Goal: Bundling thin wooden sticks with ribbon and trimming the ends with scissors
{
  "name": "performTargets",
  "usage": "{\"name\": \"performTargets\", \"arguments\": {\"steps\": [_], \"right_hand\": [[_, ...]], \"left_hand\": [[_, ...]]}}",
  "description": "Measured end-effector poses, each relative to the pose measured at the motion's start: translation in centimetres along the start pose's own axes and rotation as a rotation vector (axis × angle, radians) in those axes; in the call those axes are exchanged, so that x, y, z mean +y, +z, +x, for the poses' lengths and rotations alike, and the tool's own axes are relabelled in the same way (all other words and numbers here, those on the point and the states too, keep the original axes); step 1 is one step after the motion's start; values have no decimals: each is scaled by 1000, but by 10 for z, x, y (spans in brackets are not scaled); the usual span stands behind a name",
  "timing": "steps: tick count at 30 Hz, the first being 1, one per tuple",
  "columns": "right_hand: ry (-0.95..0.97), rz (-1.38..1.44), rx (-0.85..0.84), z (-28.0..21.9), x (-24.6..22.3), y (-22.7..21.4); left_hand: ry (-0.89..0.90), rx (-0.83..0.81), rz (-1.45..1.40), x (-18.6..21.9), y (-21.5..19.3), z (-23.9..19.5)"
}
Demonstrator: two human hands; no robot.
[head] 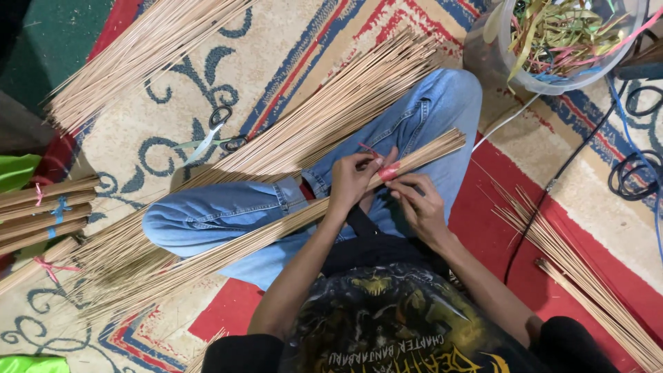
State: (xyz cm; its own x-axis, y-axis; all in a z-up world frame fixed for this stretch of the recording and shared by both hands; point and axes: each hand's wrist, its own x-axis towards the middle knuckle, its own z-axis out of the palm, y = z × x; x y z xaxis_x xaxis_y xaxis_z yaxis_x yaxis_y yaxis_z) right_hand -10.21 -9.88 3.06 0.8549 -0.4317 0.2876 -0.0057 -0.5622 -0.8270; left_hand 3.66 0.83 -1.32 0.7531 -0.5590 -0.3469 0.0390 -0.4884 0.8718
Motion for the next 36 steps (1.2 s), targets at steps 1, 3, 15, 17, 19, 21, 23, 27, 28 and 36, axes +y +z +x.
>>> {"name": "performTargets", "arguments": {"steps": [1,3,15,17,19,21,23,27,28,36], "right_hand": [[0,-4,0,4,1,1],[-1,-35,-10,12,1,5],[487,188,58,42,13,20],[463,206,46,48,8,18],[437,223,32,56,3,16],[382,188,16,62,-2,13],[370,134,7,58,6,16],[387,161,-56,63,-1,13],[386,158,-59,64,-4,12],[404,139,-50,56,13,15]], "left_hand": [[2,-2,-3,-1,1,-2],[29,5,-112,-3,2,-8],[118,-26,-194,-13,-5,-4],[177,14,-138,11,-16,-7],[237,57,-83,14,-16,-7],[337,139,44,-2,-2,-5],[344,158,56,6,-5,-9],[356,183,102,9,-6,-12],[354,185,98,7,-7,-12],[184,-41,-268,7,-22,-6]]}}
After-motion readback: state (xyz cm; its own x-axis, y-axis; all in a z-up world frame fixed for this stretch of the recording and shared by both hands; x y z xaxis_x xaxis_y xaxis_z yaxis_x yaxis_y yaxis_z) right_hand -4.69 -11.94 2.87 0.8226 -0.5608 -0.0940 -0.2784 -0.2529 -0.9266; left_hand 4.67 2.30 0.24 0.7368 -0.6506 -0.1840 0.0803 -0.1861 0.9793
